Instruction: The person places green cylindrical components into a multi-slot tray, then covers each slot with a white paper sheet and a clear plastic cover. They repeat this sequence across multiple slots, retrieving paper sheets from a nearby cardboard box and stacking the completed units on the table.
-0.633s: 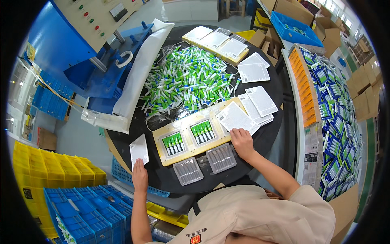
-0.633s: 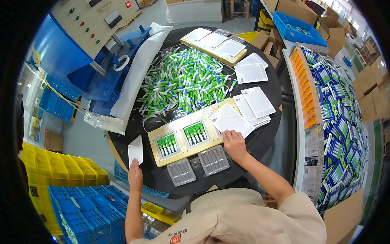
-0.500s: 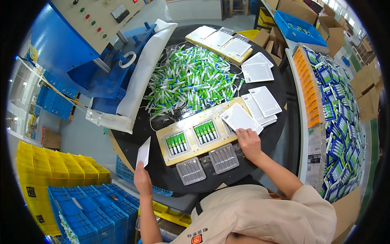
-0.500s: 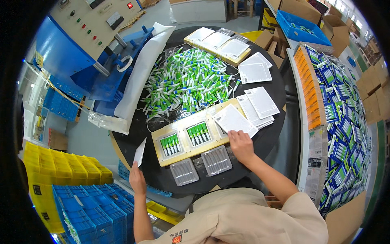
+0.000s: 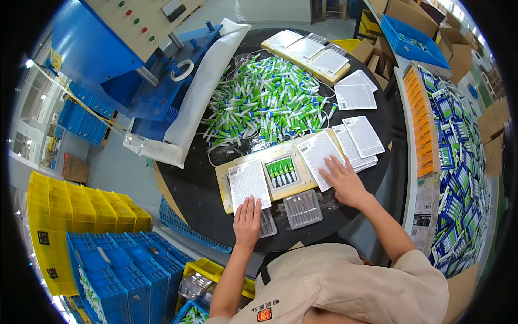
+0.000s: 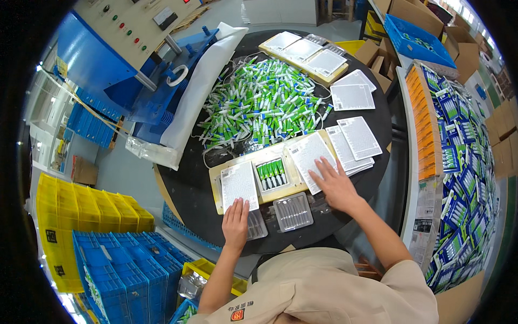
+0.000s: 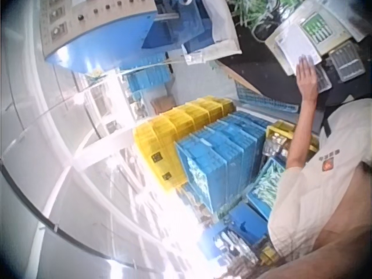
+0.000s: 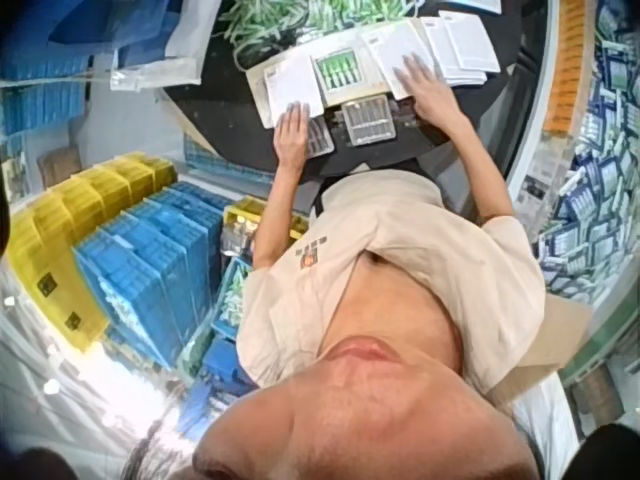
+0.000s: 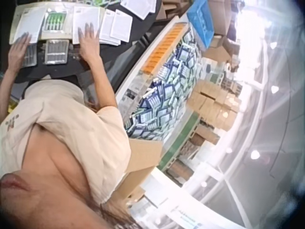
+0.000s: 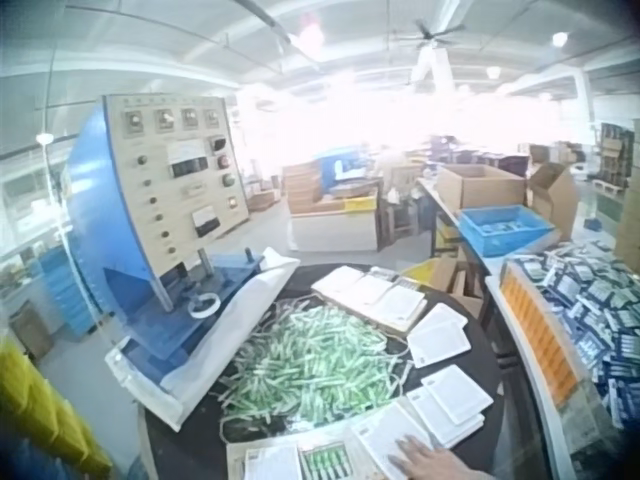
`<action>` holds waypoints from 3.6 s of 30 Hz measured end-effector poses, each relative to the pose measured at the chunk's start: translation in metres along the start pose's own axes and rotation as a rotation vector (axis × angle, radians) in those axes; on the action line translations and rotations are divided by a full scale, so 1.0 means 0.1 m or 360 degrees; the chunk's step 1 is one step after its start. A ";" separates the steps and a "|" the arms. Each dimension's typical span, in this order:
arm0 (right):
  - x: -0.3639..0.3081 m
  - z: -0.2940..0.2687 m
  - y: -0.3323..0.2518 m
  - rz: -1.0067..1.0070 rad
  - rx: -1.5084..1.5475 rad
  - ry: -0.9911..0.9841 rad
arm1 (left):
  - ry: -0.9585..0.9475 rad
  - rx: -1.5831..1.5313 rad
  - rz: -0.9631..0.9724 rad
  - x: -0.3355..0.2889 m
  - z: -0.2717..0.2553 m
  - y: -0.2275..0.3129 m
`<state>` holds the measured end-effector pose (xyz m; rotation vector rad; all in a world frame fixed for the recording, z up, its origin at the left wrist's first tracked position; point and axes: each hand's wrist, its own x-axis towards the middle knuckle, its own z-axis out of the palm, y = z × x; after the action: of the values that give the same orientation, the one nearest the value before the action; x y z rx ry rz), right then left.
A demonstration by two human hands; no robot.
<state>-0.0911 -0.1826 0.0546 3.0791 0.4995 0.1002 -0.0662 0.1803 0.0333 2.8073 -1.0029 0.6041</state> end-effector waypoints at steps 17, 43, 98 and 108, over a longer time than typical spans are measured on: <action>0.03 0.06 0.01 0.0020 0.0207 -0.0117 | -0.0209 0.0052 -0.0203 -0.16 0.11 -0.06; 0.27 -0.32 -0.78 -0.0018 0.0143 0.0933 | -0.0596 -0.0143 -0.0538 0.44 0.33 -0.46; 1.12 0.31 -0.92 0.0157 0.0268 -0.0007 | -0.0588 -0.0267 0.0083 0.78 0.41 -0.32; 1.27 0.49 -0.50 -0.0067 0.0223 -0.0063 | -0.0624 -0.0265 0.0031 0.27 0.21 0.08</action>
<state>0.0162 -0.0957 0.0114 3.1967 0.5935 0.0040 -0.0456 0.1538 0.0246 2.8231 -1.0811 -0.0367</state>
